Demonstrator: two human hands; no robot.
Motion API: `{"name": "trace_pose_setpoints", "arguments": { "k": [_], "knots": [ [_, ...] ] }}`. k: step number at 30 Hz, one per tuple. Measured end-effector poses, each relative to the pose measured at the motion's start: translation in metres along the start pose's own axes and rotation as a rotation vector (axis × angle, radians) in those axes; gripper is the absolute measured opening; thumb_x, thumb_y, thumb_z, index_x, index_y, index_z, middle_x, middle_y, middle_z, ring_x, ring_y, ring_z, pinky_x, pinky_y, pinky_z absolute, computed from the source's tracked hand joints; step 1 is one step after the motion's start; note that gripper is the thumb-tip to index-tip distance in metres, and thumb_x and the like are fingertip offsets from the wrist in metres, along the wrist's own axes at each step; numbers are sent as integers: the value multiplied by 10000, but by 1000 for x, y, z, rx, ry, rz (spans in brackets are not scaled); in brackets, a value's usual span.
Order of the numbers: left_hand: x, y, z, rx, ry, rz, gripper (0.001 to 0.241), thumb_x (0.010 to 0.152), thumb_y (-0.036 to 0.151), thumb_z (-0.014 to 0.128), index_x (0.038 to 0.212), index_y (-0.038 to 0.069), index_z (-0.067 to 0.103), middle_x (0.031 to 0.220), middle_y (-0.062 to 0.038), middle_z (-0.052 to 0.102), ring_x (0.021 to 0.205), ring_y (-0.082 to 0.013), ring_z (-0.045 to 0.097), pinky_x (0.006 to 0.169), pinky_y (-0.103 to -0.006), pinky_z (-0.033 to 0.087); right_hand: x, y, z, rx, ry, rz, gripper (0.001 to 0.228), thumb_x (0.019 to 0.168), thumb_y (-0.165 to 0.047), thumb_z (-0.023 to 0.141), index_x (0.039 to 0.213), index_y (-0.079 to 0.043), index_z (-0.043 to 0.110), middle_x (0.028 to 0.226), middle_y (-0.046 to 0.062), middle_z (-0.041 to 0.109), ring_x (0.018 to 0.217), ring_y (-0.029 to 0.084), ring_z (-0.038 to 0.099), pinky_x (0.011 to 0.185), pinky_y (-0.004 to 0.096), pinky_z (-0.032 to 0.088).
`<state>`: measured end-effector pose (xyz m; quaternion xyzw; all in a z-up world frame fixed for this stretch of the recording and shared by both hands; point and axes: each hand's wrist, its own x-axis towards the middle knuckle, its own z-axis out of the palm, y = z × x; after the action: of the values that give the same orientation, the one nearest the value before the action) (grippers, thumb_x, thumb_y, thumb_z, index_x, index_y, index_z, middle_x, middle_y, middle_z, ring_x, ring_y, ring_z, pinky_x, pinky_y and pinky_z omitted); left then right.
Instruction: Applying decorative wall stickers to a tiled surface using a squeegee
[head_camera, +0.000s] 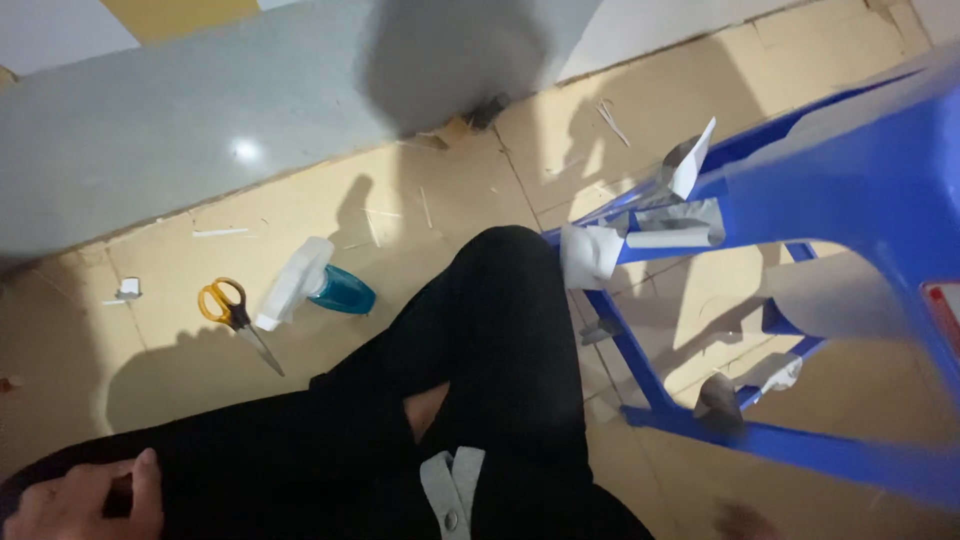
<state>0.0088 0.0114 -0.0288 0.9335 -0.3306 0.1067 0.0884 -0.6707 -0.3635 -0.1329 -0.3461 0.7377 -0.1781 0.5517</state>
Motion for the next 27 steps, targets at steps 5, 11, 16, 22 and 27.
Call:
{"name": "trace_pose_setpoints", "arguments": {
  "k": [5, 11, 16, 22, 27],
  "knots": [
    [-2, 0, -8, -104, 35, 24, 169, 1059, 33, 953, 942, 44, 831, 877, -155, 735, 726, -355, 655, 756, -436, 554, -59, -156, 162, -6, -20, 76, 507, 1049, -142, 612, 1526, 28, 588, 1395, 266, 685, 1191, 397, 666, 1005, 507, 538],
    [-24, 5, -14, 91, 54, -12, 127, 1097, 176, 956, 1032, 151, 849, 1004, -33, 784, 888, -295, 702, 943, -385, 608, -89, -248, 262, 38, -59, -34, 665, 1054, -420, 526, 1492, 79, 542, 1483, 244, 643, 1361, 367, 632, 1111, 489, 500],
    [-17, 14, -35, -14, 115, 9, 132, 1047, 33, 971, 986, 75, 861, 970, -61, 791, 877, -307, 694, 915, -391, 572, -34, -231, 272, 1, 4, -11, 649, 997, -529, 654, 1379, -5, 628, 1230, 143, 727, 1111, 244, 706, 934, 390, 539],
    [-19, 15, -34, 124, 43, -70, 138, 1086, 214, 940, 1009, 177, 832, 1022, 26, 798, 924, -218, 687, 950, -335, 541, -10, -211, 273, -27, 56, -42, 591, 1027, -530, 597, 1414, -86, 639, 1374, 157, 660, 1210, 288, 647, 989, 460, 470],
    [-20, 14, -35, 90, 88, -56, 116, 1063, 197, 945, 1026, 179, 837, 1059, 49, 790, 971, -224, 659, 972, -341, 502, -19, -211, 279, 11, 96, -121, 457, 1037, -495, 657, 1246, -93, 717, 1192, 79, 726, 1118, 242, 696, 943, 441, 507]
  ]
}}
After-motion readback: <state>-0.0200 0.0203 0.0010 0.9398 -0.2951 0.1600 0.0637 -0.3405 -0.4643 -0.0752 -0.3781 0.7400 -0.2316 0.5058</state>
